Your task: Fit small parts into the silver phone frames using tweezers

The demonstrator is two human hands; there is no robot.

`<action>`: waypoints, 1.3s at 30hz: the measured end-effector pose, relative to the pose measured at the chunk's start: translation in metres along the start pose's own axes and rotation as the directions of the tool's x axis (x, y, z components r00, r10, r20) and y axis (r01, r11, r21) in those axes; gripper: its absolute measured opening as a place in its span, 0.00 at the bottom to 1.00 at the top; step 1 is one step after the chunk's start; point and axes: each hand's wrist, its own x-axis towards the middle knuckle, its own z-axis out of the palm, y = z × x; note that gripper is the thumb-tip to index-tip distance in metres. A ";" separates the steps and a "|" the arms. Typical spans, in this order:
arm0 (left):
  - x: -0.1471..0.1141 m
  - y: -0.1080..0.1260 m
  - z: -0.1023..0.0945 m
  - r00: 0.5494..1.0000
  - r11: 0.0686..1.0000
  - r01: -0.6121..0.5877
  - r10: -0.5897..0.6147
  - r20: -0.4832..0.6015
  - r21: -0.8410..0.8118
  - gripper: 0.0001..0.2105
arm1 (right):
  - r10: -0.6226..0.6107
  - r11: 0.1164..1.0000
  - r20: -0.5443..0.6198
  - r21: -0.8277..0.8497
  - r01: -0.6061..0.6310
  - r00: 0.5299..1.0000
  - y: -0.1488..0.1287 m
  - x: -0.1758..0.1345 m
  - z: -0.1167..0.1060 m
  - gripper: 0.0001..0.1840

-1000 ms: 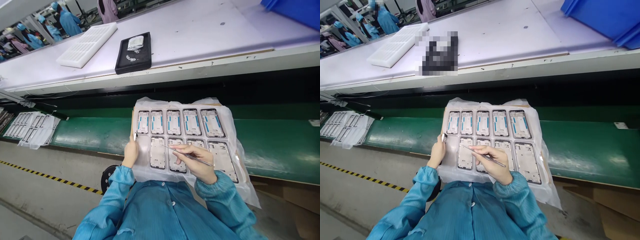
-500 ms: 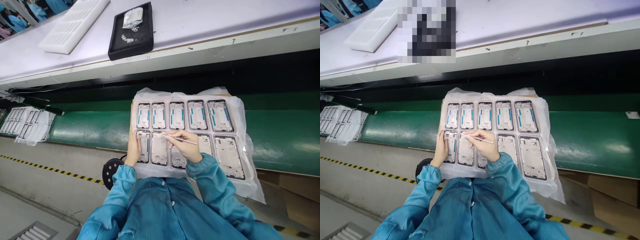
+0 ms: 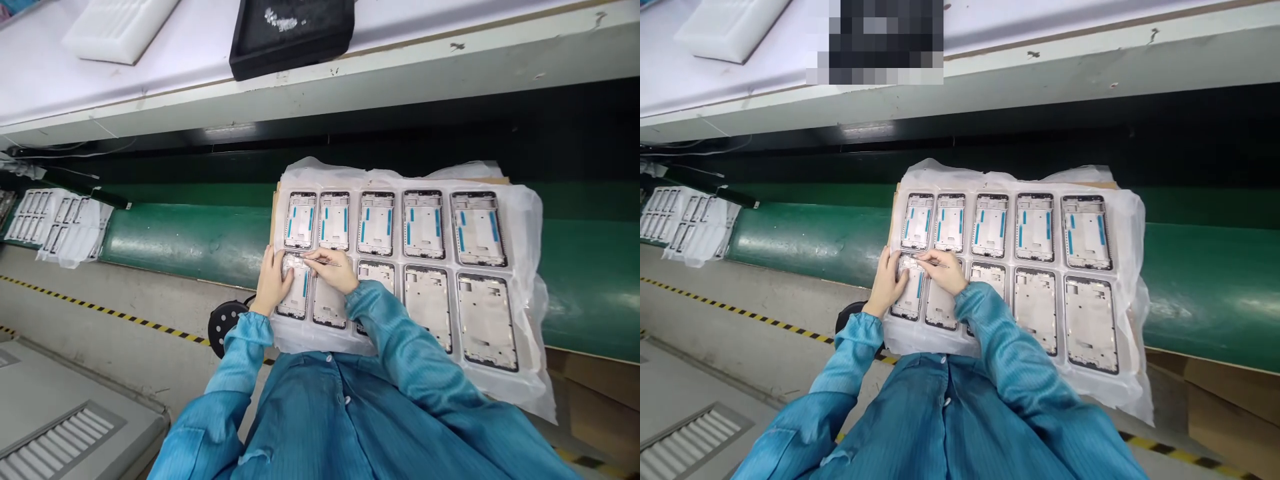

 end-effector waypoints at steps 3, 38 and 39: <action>-0.001 0.002 0.000 1.000 1.000 0.003 -0.003 0.004 -0.002 0.24 | -0.019 1.000 -0.015 -0.005 0.019 1.000 0.008 0.000 -0.002 0.22; 0.004 0.016 -0.001 0.997 0.961 -0.002 -0.019 0.072 0.277 0.25 | -0.032 0.999 -0.069 -0.036 0.030 0.997 0.008 -0.002 -0.004 0.19; 0.005 0.018 -0.001 0.997 0.952 0.007 -0.031 0.073 0.306 0.25 | 0.000 1.000 -0.094 -0.013 -0.001 0.996 0.009 -0.002 -0.005 0.20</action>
